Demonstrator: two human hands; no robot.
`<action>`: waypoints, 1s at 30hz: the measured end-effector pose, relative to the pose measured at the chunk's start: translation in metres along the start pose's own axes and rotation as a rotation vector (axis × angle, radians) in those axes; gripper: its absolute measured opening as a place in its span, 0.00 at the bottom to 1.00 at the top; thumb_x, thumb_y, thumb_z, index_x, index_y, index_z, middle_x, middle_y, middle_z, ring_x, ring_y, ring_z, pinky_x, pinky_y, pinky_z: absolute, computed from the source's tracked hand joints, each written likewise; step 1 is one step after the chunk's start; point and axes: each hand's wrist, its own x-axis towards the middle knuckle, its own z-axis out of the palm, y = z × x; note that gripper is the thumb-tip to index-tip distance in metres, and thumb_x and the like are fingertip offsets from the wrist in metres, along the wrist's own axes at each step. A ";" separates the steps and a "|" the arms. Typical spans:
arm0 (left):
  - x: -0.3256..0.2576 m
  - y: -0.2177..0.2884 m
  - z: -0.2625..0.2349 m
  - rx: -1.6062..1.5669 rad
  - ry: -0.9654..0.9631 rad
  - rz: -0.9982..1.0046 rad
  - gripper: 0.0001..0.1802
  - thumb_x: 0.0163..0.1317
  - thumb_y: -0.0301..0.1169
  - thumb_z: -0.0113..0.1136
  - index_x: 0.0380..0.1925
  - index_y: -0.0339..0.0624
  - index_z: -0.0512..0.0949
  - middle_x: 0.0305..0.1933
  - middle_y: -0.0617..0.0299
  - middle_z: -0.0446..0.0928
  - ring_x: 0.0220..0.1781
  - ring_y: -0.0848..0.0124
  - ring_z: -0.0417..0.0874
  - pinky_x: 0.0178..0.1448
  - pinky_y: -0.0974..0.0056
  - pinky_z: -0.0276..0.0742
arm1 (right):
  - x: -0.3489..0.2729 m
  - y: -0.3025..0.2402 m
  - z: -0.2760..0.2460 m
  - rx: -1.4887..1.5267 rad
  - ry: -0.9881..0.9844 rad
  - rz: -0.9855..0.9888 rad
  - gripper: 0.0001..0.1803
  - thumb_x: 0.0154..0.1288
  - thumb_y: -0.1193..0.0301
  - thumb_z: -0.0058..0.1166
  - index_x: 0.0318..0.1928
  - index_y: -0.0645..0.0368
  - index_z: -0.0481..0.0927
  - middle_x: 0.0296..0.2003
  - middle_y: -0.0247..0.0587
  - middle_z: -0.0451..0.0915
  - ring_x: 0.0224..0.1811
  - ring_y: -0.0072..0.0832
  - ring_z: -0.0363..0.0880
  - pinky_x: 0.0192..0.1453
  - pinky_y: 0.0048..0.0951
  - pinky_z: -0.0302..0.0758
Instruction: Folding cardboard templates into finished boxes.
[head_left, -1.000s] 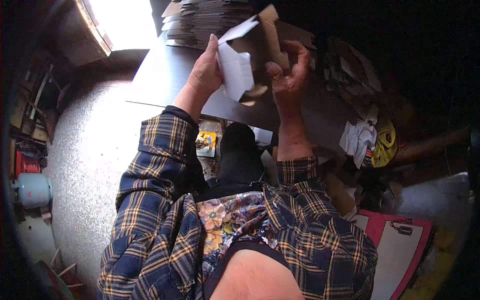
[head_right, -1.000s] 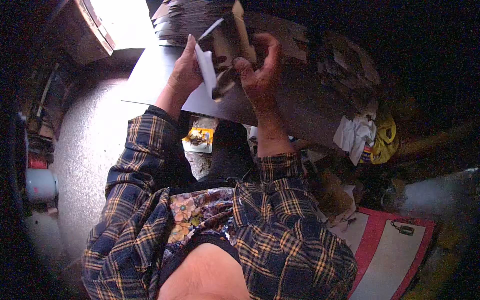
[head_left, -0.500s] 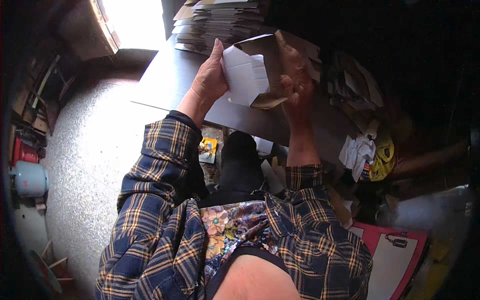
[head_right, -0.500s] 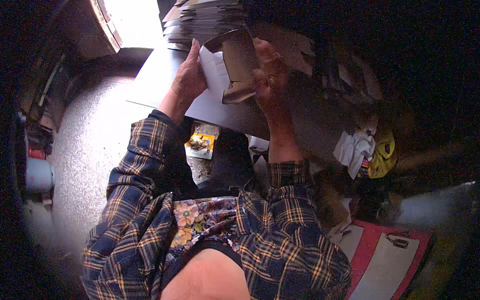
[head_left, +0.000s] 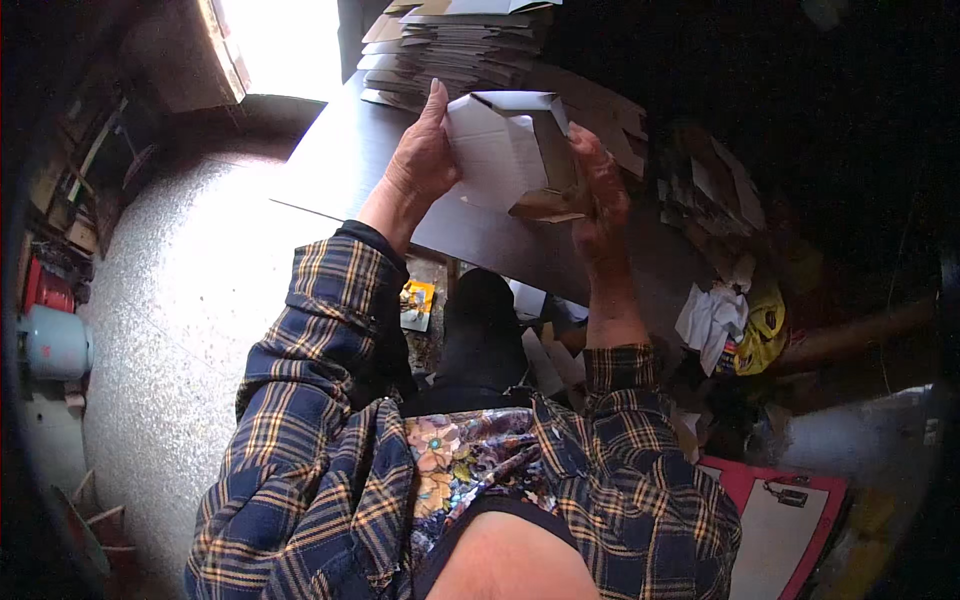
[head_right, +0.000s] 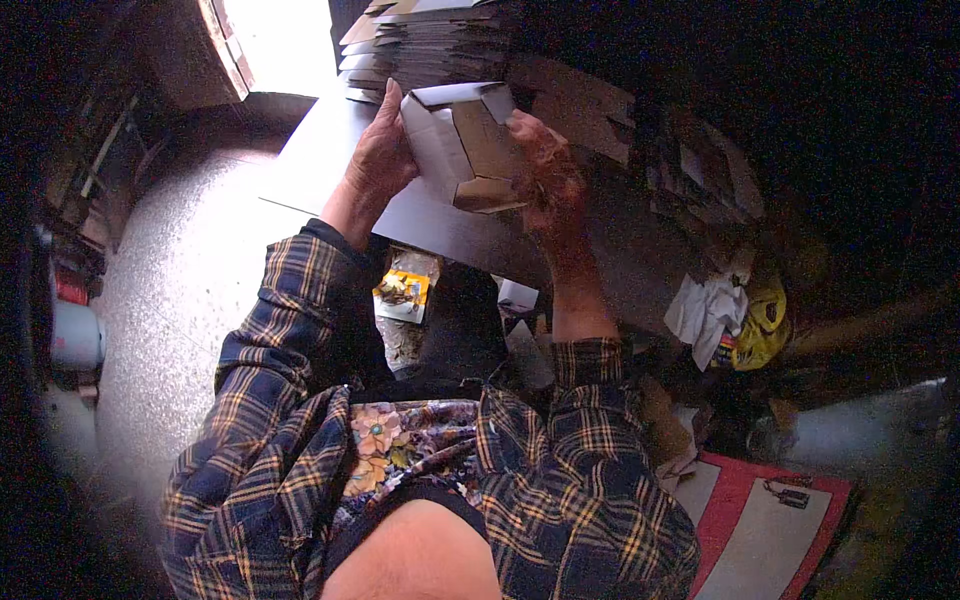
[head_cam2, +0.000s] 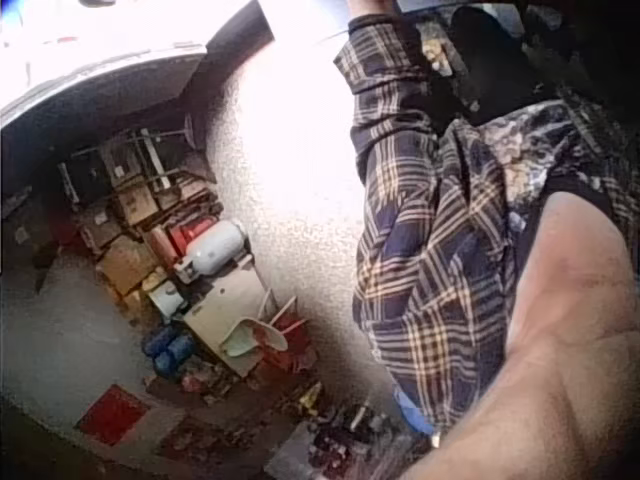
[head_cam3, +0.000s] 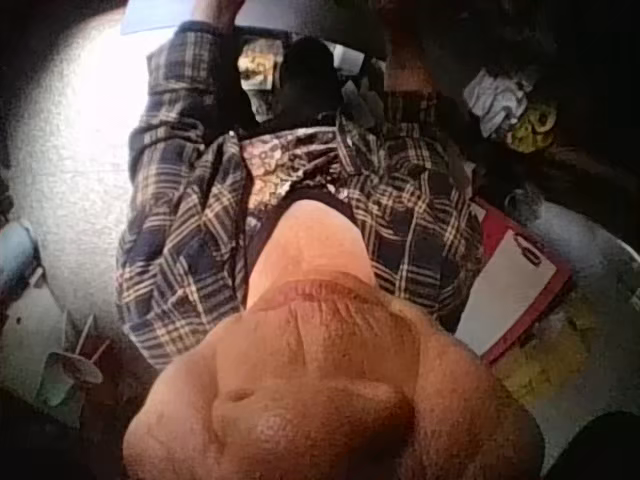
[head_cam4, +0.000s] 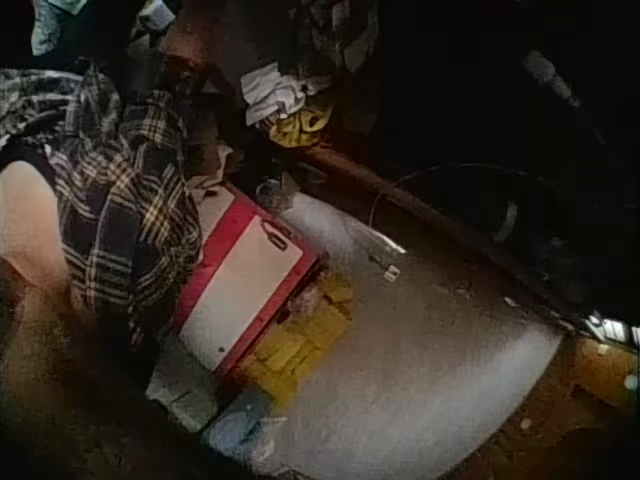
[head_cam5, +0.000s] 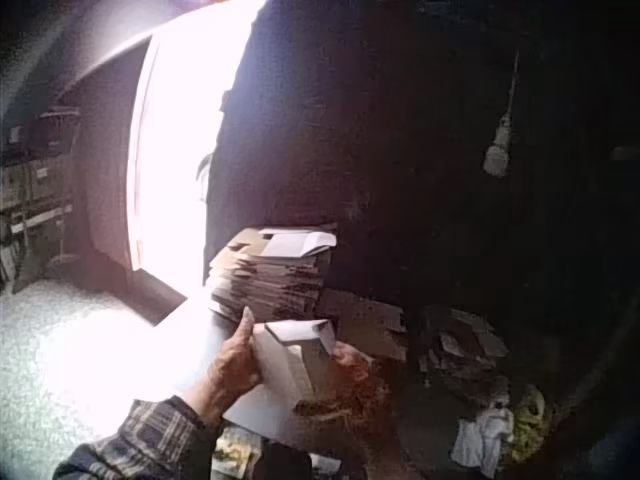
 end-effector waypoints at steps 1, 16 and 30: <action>-0.001 0.001 0.002 -0.001 0.002 0.002 0.38 0.62 0.62 0.39 0.49 0.36 0.73 0.50 0.53 0.74 0.51 0.61 0.74 0.60 0.56 0.67 | 0.000 -0.001 0.001 0.002 -0.001 0.000 0.24 0.59 0.81 0.48 0.57 0.52 0.71 0.56 0.45 0.70 0.62 0.40 0.65 0.66 0.41 0.62; -0.005 0.003 0.000 -0.092 -0.150 -0.024 0.32 0.62 0.59 0.43 0.45 0.41 0.76 0.40 0.56 0.79 0.46 0.63 0.78 0.56 0.55 0.69 | 0.006 -0.005 -0.009 -0.125 -0.056 -0.138 0.23 0.65 0.66 0.47 0.61 0.50 0.66 0.57 0.44 0.70 0.59 0.40 0.68 0.60 0.41 0.69; -0.008 -0.003 0.009 0.043 -0.097 -0.039 0.38 0.59 0.64 0.43 0.53 0.41 0.71 0.48 0.54 0.76 0.54 0.62 0.73 0.61 0.54 0.64 | 0.011 -0.010 -0.020 -0.371 -0.187 -0.156 0.29 0.53 0.67 0.60 0.57 0.54 0.71 0.58 0.43 0.68 0.57 0.43 0.71 0.55 0.39 0.74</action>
